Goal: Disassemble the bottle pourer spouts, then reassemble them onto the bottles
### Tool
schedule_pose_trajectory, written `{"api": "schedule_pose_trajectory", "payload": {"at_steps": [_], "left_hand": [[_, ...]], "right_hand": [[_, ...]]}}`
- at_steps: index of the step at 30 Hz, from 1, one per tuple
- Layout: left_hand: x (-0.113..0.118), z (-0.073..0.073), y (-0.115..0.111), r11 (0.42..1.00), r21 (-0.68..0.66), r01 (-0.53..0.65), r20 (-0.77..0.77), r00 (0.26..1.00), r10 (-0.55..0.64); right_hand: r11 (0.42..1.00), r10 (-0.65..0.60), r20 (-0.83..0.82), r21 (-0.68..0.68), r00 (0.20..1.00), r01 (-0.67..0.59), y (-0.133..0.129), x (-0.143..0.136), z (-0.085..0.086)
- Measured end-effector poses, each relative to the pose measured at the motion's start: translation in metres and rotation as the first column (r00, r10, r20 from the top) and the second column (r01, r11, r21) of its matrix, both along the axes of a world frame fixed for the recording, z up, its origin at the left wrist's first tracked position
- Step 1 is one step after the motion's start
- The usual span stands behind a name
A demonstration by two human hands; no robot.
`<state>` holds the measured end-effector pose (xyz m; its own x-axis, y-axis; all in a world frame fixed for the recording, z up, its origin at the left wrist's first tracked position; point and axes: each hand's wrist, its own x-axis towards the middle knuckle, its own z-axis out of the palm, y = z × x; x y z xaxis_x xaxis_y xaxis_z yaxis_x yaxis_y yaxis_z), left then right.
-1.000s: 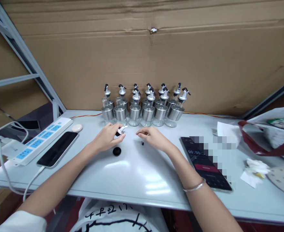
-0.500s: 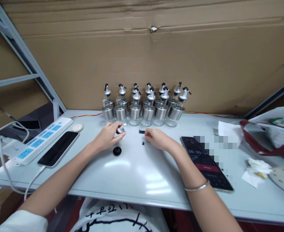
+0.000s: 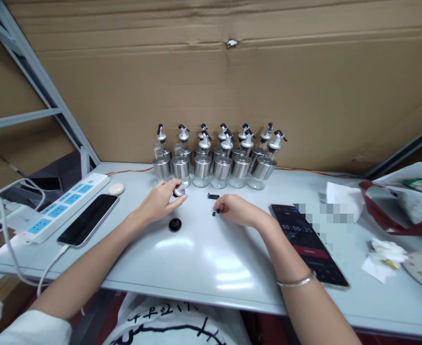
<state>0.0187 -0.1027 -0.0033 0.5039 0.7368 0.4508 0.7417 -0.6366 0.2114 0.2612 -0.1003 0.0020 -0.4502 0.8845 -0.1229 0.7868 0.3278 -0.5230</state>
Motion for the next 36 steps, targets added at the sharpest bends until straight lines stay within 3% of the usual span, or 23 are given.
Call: {"api": "schedule_pose_trajectory", "payload": {"at_steps": [7, 14, 17, 20, 22, 24, 27, 31, 36], "left_hand": [[0.0, -0.001, 0.0, 1.0, 0.007, 0.008, 0.041, 0.999, -0.008], [-0.001, 0.002, 0.002, 0.992, 0.124, 0.032, 0.189, 0.98, -0.055], [0.003, 0.003, 0.001, 0.998, 0.023, 0.061, 0.365, 0.929, -0.065], [0.008, 0.003, 0.0, 0.966, -0.202, 0.163, 0.593, 0.805, -0.012], [0.011, 0.003, -0.002, 0.915, -0.301, 0.268, 0.697, 0.717, 0.019], [0.014, 0.003, -0.005, 0.884, -0.314, 0.345, 0.751, 0.66, 0.009], [0.019, 0.003, -0.01, 0.884, -0.293, 0.365, 0.764, 0.645, -0.013], [0.023, 0.001, -0.015, 0.894, -0.26, 0.364, 0.739, 0.672, -0.059], [0.015, -0.004, -0.01, 0.957, -0.011, 0.29, 0.502, 0.829, -0.245]], "right_hand": [[1.0, 0.022, -0.109, 0.003, 0.994, -0.022, -0.003, -0.008, -0.004], [0.998, 0.062, 0.001, -0.022, 0.998, -0.062, -0.006, -0.008, 0.001], [0.994, 0.111, -0.008, -0.021, 0.994, -0.111, -0.006, -0.005, 0.004], [0.997, 0.067, -0.187, 0.059, 0.98, -0.057, -0.007, -0.007, 0.009], [0.998, 0.018, -0.366, 0.063, 0.931, 0.006, -0.01, -0.014, 0.012], [1.0, 0.001, -0.522, 0.001, 0.853, -0.001, -0.014, -0.024, 0.014], [0.996, -0.043, -0.706, -0.083, 0.707, -0.023, -0.02, -0.04, 0.012], [0.981, -0.153, -0.814, -0.192, 0.561, -0.012, -0.024, -0.053, 0.006], [0.973, -0.193, -0.882, -0.229, 0.429, -0.033, -0.025, -0.056, 0.004]]}}
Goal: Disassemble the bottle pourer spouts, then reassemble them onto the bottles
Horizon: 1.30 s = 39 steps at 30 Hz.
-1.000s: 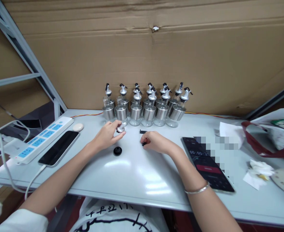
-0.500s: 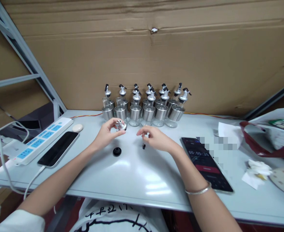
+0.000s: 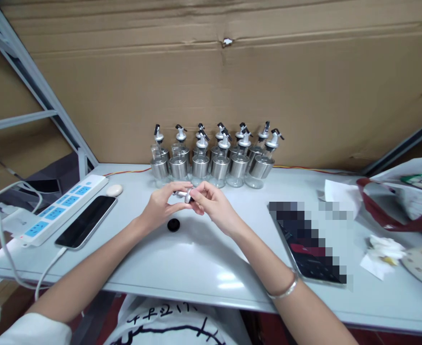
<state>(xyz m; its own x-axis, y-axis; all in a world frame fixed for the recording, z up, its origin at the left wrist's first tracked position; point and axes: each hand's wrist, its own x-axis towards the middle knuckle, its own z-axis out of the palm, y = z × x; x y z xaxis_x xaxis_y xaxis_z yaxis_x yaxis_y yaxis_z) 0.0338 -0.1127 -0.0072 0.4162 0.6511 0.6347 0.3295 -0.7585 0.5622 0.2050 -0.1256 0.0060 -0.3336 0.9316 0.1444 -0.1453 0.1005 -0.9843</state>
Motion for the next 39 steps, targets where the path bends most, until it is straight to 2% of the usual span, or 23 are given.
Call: {"api": "schedule_pose_trajectory", "payload": {"at_steps": [2, 5, 8, 11, 15, 19, 21, 23, 26, 29, 31, 33, 34, 35, 36, 37, 39], "left_hand": [[-0.004, 0.0, 0.003, 0.995, 0.101, -0.024, -0.108, 0.994, 0.035], [-0.009, 0.004, 0.007, 0.988, 0.128, -0.085, -0.241, 0.964, 0.114], [-0.015, 0.012, 0.011, 0.985, 0.158, -0.076, -0.355, 0.926, 0.128], [-0.021, 0.02, 0.015, 0.993, 0.114, -0.029, -0.422, 0.903, 0.075], [-0.026, 0.029, 0.017, 1.0, 0.022, -0.014, -0.419, 0.908, 0.022], [-0.026, 0.031, 0.017, 0.999, -0.041, -0.006, -0.398, 0.917, -0.011], [-0.026, 0.03, 0.018, 0.999, -0.047, 0.005, -0.391, 0.92, -0.023], [-0.026, 0.029, 0.02, 0.999, -0.05, 0.016, -0.388, 0.921, -0.034], [-0.028, 0.027, 0.021, 0.994, -0.101, 0.032, -0.375, 0.924, -0.068], [-0.031, 0.027, 0.022, 0.976, -0.216, 0.038, -0.341, 0.933, -0.112], [-0.031, 0.027, 0.022, 0.958, -0.286, 0.031, -0.31, 0.943, -0.123], [-0.03, 0.025, 0.021, 0.952, -0.308, 0.005, -0.282, 0.955, -0.097], [-0.029, 0.024, 0.02, 0.958, -0.288, -0.018, -0.273, 0.96, -0.064], [-0.027, 0.023, 0.019, 0.969, -0.241, -0.048, -0.269, 0.963, -0.019], [-0.024, 0.022, 0.017, 0.983, -0.162, -0.082, -0.271, 0.962, 0.035], [-0.022, 0.021, 0.015, 0.992, -0.052, -0.111, -0.276, 0.957, 0.092], [-0.017, 0.019, 0.012, 0.967, 0.221, -0.127, -0.277, 0.942, 0.187]], "right_hand": [[1.0, 0.011, -0.036, -0.001, 0.999, -0.011, 0.0, 0.0, -0.001], [1.0, 0.022, -0.059, -0.006, 0.998, -0.023, -0.001, -0.002, -0.004], [0.999, -0.012, -0.048, 0.03, 0.999, 0.013, -0.003, -0.006, -0.005], [0.993, -0.076, 0.007, 0.096, 0.997, 0.075, -0.007, -0.011, -0.002], [0.972, -0.158, 0.074, 0.185, 0.985, 0.142, -0.011, -0.017, -0.001], [0.911, -0.265, 0.198, 0.372, 0.944, 0.178, -0.012, -0.015, -0.005], [0.851, -0.32, 0.284, 0.506, 0.904, 0.142, -0.011, -0.011, -0.007], [0.759, -0.375, 0.362, 0.648, 0.854, 0.059, -0.01, -0.007, -0.007], [0.554, -0.459, 0.445, 0.82, 0.769, -0.144, -0.008, -0.001, -0.003], [0.378, -0.563, 0.49, 0.869, 0.666, -0.32, -0.006, 0.002, 0.0], [0.309, -0.611, 0.474, 0.88, 0.634, -0.36, -0.004, 0.004, 0.001], [0.278, -0.605, 0.423, 0.906, 0.675, -0.319, -0.002, 0.005, 0.0], [0.29, -0.583, 0.386, 0.921, 0.715, -0.26, 0.0, 0.005, -0.001], [0.336, -0.554, 0.345, 0.925, 0.758, -0.176, 0.001, 0.005, -0.002], [0.419, -0.516, 0.304, 0.905, 0.801, -0.074, 0.002, 0.005, -0.002], [0.533, -0.467, 0.265, 0.846, 0.844, 0.03, 0.002, 0.005, -0.002], [0.781, -0.329, 0.198, 0.607, 0.923, 0.148, 0.002, 0.004, -0.001]]}}
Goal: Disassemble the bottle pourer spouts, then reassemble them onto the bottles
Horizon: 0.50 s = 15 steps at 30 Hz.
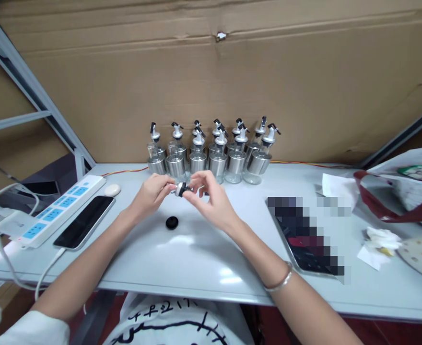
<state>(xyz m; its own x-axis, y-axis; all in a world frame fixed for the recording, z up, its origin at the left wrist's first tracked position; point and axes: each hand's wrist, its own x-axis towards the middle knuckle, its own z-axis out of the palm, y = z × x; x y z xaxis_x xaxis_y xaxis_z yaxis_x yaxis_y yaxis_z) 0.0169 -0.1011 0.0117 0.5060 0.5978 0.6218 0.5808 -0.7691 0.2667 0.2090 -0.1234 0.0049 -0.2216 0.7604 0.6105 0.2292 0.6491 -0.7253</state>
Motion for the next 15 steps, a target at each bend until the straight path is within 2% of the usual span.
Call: {"api": "schedule_pose_trajectory", "payload": {"at_steps": [1, 3, 5, 6, 7, 9, 12, 15], "left_hand": [[0.002, -0.001, -0.002, 0.991, 0.137, 0.006, -0.022, 1.0, -0.003], [0.003, -0.002, -0.004, 0.935, 0.353, 0.027, -0.057, 0.998, -0.007], [0.001, -0.002, -0.003, 0.886, 0.464, 0.018, -0.079, 0.997, 0.021], [0.0, -0.002, -0.002, 0.874, 0.487, 0.008, -0.092, 0.995, 0.043], [-0.002, -0.001, -0.001, 0.871, 0.491, -0.004, -0.106, 0.992, 0.064], [-0.005, 0.0, 0.003, 0.896, 0.444, -0.023, -0.125, 0.988, 0.088], [-0.005, 0.001, 0.005, 0.966, 0.256, -0.045, -0.148, 0.985, 0.085], [0.0, 0.002, 0.002, 0.995, 0.053, -0.088, -0.163, 0.982, 0.095]], "right_hand": [[0.984, 0.056, -0.087, -0.165, 0.995, -0.07, 0.0, -0.001, 0.001], [0.874, 0.159, -0.238, -0.418, 0.958, -0.249, -0.002, -0.003, 0.003], [0.752, 0.196, -0.36, -0.542, 0.912, -0.375, -0.005, -0.006, 0.004], [0.722, 0.19, -0.407, -0.559, 0.894, -0.408, -0.007, -0.008, 0.004], [0.72, 0.177, -0.435, -0.554, 0.883, -0.418, -0.008, -0.009, 0.005], [0.781, 0.14, -0.424, -0.508, 0.895, -0.363, -0.01, -0.012, 0.004], [0.894, 0.049, -0.297, -0.413, 0.954, -0.175, -0.009, -0.012, 0.0], [0.948, -0.024, -0.175, -0.318, 0.984, -0.034, -0.007, -0.01, -0.005]]}}
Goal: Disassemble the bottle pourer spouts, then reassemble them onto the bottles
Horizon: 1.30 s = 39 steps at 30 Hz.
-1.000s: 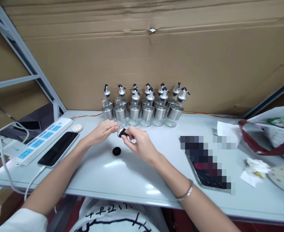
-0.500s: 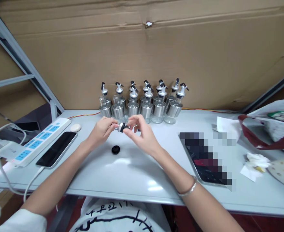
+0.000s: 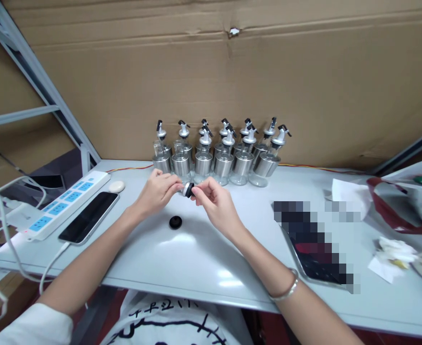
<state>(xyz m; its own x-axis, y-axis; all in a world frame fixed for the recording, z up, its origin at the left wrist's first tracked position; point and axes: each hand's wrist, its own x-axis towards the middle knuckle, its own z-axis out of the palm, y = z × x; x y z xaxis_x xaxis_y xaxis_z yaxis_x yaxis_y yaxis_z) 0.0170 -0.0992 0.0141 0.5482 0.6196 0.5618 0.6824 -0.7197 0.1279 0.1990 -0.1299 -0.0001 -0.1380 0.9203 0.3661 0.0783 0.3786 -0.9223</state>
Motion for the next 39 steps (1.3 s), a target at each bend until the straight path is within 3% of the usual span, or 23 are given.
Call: {"api": "schedule_pose_trajectory", "payload": {"at_steps": [4, 8, 10, 13, 16, 18, 22, 30, 35, 39], "left_hand": [[0.0, 0.001, -0.001, 0.987, -0.16, -0.026, 0.044, 0.998, 0.033], [-0.011, 0.0, 0.008, 0.951, -0.269, -0.154, 0.223, 0.95, 0.217], [-0.013, -0.004, 0.012, 0.929, -0.29, -0.23, 0.228, 0.926, 0.301], [-0.007, -0.013, 0.013, 0.913, -0.358, -0.198, 0.085, 0.966, 0.243], [-0.001, -0.024, 0.012, 0.889, -0.412, -0.2, -0.007, 0.976, 0.216], [-0.002, -0.029, 0.011, 0.865, -0.456, -0.208, -0.071, 0.978, 0.198], [-0.009, -0.03, 0.009, 0.853, -0.478, -0.212, -0.186, 0.973, 0.137], [-0.013, -0.02, 0.003, 0.867, -0.452, -0.212, -0.185, 0.972, 0.141], [0.009, 0.002, 0.008, 0.935, -0.323, -0.148, 0.081, 0.98, 0.183], [0.041, 0.019, 0.032, 0.977, -0.21, -0.048, 0.266, 0.958, 0.104]], "right_hand": [[0.98, -0.097, 0.154, 0.19, 0.983, 0.067, 0.001, 0.003, -0.003], [0.847, -0.259, 0.254, 0.524, 0.932, 0.093, 0.0, 0.008, 0.0], [0.794, -0.338, 0.23, 0.59, 0.913, 0.146, 0.001, 0.011, 0.002], [0.833, -0.343, 0.327, 0.54, 0.88, 0.124, 0.003, 0.013, 0.004], [0.926, -0.113, 0.596, 0.354, 0.795, -0.134, 0.004, 0.014, 0.002], [0.939, 0.048, 0.718, 0.204, 0.694, -0.276, 0.004, 0.014, 0.001], [0.936, 0.212, 0.786, 0.008, 0.581, -0.351, 0.001, 0.012, -0.003], [0.935, 0.227, 0.732, 0.022, 0.643, -0.355, -0.006, 0.005, -0.006], [0.942, 0.171, 0.69, 0.096, 0.704, -0.323, -0.006, 0.01, 0.004], [0.916, -0.033, 0.589, 0.342, 0.807, -0.212, 0.001, 0.017, 0.007]]}}
